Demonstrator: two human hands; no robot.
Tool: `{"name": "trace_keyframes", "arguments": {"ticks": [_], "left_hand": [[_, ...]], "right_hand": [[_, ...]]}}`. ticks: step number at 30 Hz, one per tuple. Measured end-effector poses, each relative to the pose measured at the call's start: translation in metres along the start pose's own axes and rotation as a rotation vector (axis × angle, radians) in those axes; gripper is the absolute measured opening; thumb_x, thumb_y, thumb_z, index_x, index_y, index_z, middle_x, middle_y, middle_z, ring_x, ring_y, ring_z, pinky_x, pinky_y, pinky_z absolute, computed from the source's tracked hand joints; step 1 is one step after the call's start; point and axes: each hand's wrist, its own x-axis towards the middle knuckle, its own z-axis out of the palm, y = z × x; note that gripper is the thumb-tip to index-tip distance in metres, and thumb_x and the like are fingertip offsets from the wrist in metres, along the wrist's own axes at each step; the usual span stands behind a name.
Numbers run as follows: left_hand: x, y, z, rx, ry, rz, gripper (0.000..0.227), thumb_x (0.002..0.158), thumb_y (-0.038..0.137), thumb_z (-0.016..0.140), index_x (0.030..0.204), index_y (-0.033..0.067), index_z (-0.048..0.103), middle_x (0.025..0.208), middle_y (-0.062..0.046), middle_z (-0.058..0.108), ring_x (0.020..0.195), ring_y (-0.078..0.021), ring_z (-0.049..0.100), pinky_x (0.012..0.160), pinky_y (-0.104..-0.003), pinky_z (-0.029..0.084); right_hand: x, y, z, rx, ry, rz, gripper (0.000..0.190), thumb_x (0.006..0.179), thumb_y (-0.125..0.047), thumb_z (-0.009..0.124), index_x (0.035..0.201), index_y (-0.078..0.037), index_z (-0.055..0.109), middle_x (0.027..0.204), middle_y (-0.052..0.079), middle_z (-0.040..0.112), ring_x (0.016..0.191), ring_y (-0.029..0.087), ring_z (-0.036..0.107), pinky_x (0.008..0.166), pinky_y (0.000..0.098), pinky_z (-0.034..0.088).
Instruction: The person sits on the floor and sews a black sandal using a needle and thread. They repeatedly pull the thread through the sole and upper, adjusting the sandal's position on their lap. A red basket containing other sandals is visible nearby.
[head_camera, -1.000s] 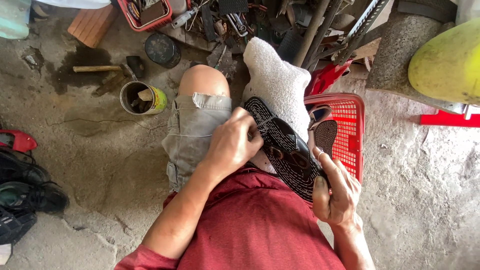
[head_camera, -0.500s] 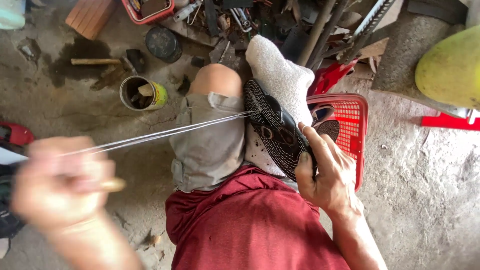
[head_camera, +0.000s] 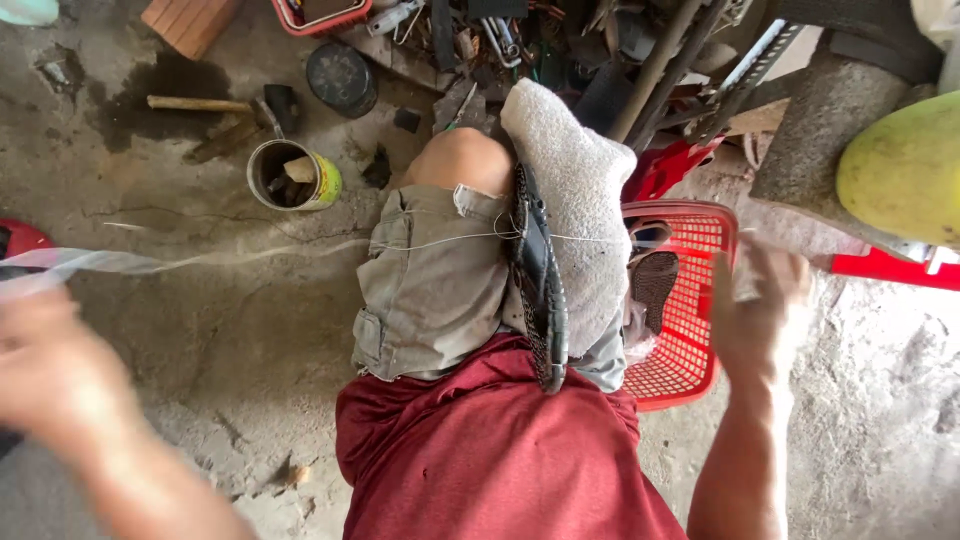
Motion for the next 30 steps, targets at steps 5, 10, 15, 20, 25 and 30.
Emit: {"name": "trace_keyframes", "arguments": {"ticks": [5,10,15,20,25,30], "left_hand": [[-0.013,0.175,0.151,0.141,-0.18,-0.149,0.016,0.096,0.005,0.085,0.106,0.0165,0.083,0.093,-0.001,0.074,0.09,-0.0223,0.069,0.084,-0.033,0.054],[-0.043,0.216,0.234,0.083,-0.592,0.071,0.029,0.083,0.016,0.077,0.112,0.0211,0.075,0.103,0.001,0.065,0.075,-0.0346,0.072,0.059,-0.05,0.06],[-0.059,0.199,0.255,0.08,-0.624,0.046,0.009,0.091,0.014,0.067,0.099,0.0152,0.07,0.108,-0.003,0.059,0.066,-0.0453,0.069,0.052,-0.06,0.057],[-0.05,0.223,0.239,-0.004,-0.799,0.027,0.025,0.087,-0.001,0.059,0.11,0.0051,0.064,0.117,-0.017,0.066,0.067,-0.0468,0.072,0.054,-0.058,0.058],[-0.052,0.235,0.243,-0.01,-0.956,-0.256,0.013,0.092,0.021,0.059,0.094,0.0109,0.066,0.076,-0.02,0.072,0.08,-0.0503,0.069,0.064,-0.061,0.051],[-0.045,0.262,0.247,-0.066,-0.941,-0.35,0.014,0.091,0.021,0.06,0.094,0.0117,0.07,0.076,-0.019,0.074,0.081,-0.048,0.071,0.066,-0.057,0.055]], "right_hand": [[0.001,-0.055,0.033,-0.149,-0.113,-0.18,0.025,0.098,-0.004,0.077,0.122,-0.006,0.07,0.127,0.016,0.061,0.126,0.037,0.058,0.106,0.0455,0.046],[0.015,-0.109,0.079,-0.022,-0.271,-0.391,0.029,0.088,-0.004,0.075,0.116,-0.006,0.069,0.138,0.02,0.056,0.137,0.048,0.045,0.108,0.0602,0.044],[0.021,-0.071,0.069,-0.005,-0.143,-0.306,0.01,0.096,-0.003,0.073,0.101,-0.011,0.075,0.125,0.011,0.066,0.125,0.035,0.057,0.105,0.0471,0.043],[0.007,-0.052,0.036,0.256,-0.276,0.026,0.015,0.103,-0.018,0.069,0.098,-0.004,0.07,0.126,0.016,0.067,0.12,0.037,0.061,0.102,0.0489,0.044],[-0.036,-0.05,0.038,1.572,-0.284,0.196,0.042,0.093,-0.031,0.055,0.059,-0.011,0.04,0.07,0.024,0.057,0.06,0.045,0.062,0.055,0.0449,0.045],[-0.016,-0.105,0.011,0.735,-0.693,-0.043,0.133,0.057,-0.078,0.079,0.151,0.007,0.037,0.149,0.034,0.042,0.074,0.024,0.063,0.062,0.0358,0.05]]}}
